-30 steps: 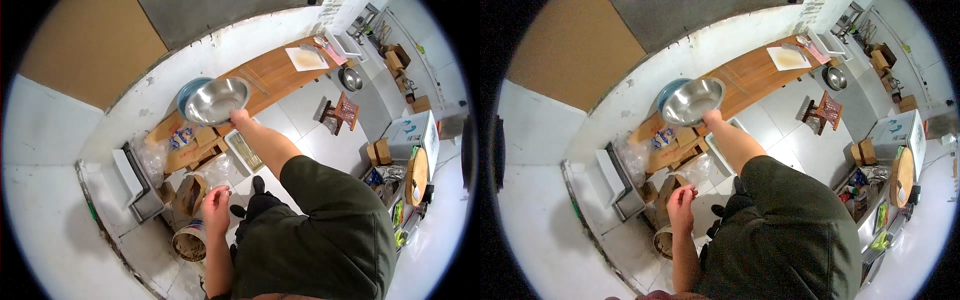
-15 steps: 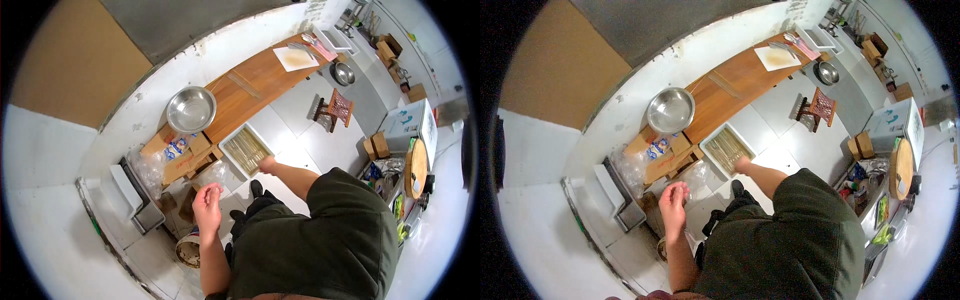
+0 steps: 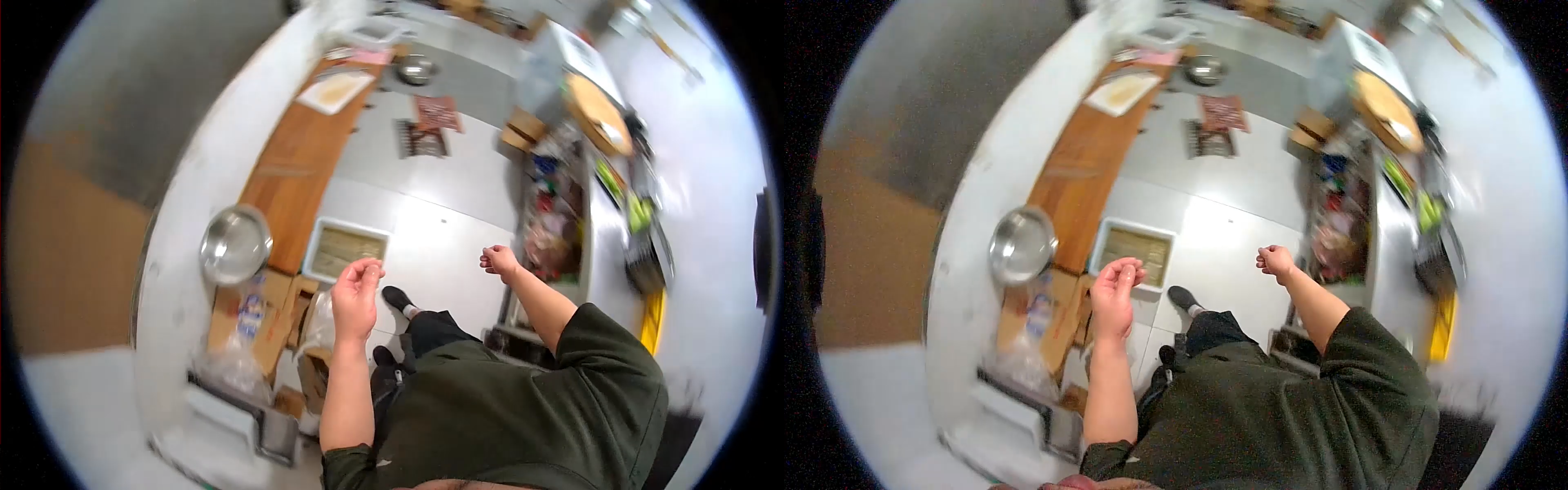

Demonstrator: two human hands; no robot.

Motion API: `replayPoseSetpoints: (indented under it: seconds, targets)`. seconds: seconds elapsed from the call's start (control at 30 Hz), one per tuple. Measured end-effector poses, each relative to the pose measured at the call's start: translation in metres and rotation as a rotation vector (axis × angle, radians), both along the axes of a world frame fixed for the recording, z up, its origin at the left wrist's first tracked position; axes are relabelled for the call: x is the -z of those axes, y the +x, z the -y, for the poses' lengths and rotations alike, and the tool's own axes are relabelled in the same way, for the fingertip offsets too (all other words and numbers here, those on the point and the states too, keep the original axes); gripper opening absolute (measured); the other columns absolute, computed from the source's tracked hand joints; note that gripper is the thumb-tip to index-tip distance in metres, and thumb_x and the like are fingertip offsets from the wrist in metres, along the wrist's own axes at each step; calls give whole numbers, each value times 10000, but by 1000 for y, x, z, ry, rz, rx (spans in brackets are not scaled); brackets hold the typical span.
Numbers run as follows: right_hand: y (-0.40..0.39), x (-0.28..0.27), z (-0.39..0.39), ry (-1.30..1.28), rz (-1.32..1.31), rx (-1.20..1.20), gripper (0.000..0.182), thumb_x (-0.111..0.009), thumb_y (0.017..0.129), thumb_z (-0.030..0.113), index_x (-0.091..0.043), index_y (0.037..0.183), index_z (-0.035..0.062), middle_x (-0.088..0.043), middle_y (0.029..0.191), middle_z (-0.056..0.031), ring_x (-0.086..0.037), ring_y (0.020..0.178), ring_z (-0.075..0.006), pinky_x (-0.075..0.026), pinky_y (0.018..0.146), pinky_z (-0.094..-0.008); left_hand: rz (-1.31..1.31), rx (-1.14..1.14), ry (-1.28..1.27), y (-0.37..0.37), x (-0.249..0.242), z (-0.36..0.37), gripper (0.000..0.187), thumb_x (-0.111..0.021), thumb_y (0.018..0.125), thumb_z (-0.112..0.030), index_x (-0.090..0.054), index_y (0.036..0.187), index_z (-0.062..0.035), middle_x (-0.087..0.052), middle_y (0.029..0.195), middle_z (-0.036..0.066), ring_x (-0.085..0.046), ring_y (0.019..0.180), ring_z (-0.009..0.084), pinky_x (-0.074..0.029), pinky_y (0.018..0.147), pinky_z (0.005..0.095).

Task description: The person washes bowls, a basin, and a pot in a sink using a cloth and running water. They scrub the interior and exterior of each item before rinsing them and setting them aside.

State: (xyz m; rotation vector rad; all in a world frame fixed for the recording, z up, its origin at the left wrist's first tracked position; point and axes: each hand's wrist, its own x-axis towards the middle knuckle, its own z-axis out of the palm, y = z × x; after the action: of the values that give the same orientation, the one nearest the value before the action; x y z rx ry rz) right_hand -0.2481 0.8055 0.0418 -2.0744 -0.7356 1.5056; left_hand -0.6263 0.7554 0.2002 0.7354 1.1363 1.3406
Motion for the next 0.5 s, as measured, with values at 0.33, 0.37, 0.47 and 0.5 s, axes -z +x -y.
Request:
replayPoseSetpoints:
  seconds: [0.33, 0.37, 0.47, 0.5]
  targets:
    - [125, -97, 357, 158, 1, 951, 127, -558, 904, 195, -557, 887, 69, -623, 784, -35, -620, 672, -143, -487, 548, -262, 69, 687, -61, 190, 8, 47, 205, -586, 926, -208, -613, 971, -10, -653, 905, 60, -608, 790, 144, -485, 740, 278]
    - [139, -89, 396, 212, -41, 1004, 131, -563, 904, 202, -560, 906, 71, -628, 790, -38, -623, 682, -144, -495, 560, -266, 50, 767, -44, 216, 4, 57, 206, -583, 927, -208, -613, 972, -9, -653, 905, 59, -609, 790, 145, -485, 740, 278]
    - [150, -97, 477, 272, -68, 1165, 137, -563, 905, 207, -560, 940, 74, -641, 826, -42, -628, 715, -143, -506, 591, -267, 26, 953, -31, 286, 1, 93, 212, -582, 923, -209, -614, 969, -4, -650, 896, 54, -600, 782, 135, -474, 728, 272]
    - [148, -103, 497, 295, -52, 1227, 141, -564, 905, 210, -560, 940, 74, -642, 835, -43, -628, 719, -143, -506, 594, -266, 20, 1014, -43, 310, 2, 108, 211, -583, 920, -204, -613, 967, 0, -648, 888, 49, -593, 778, 128, -465, 724, 267]
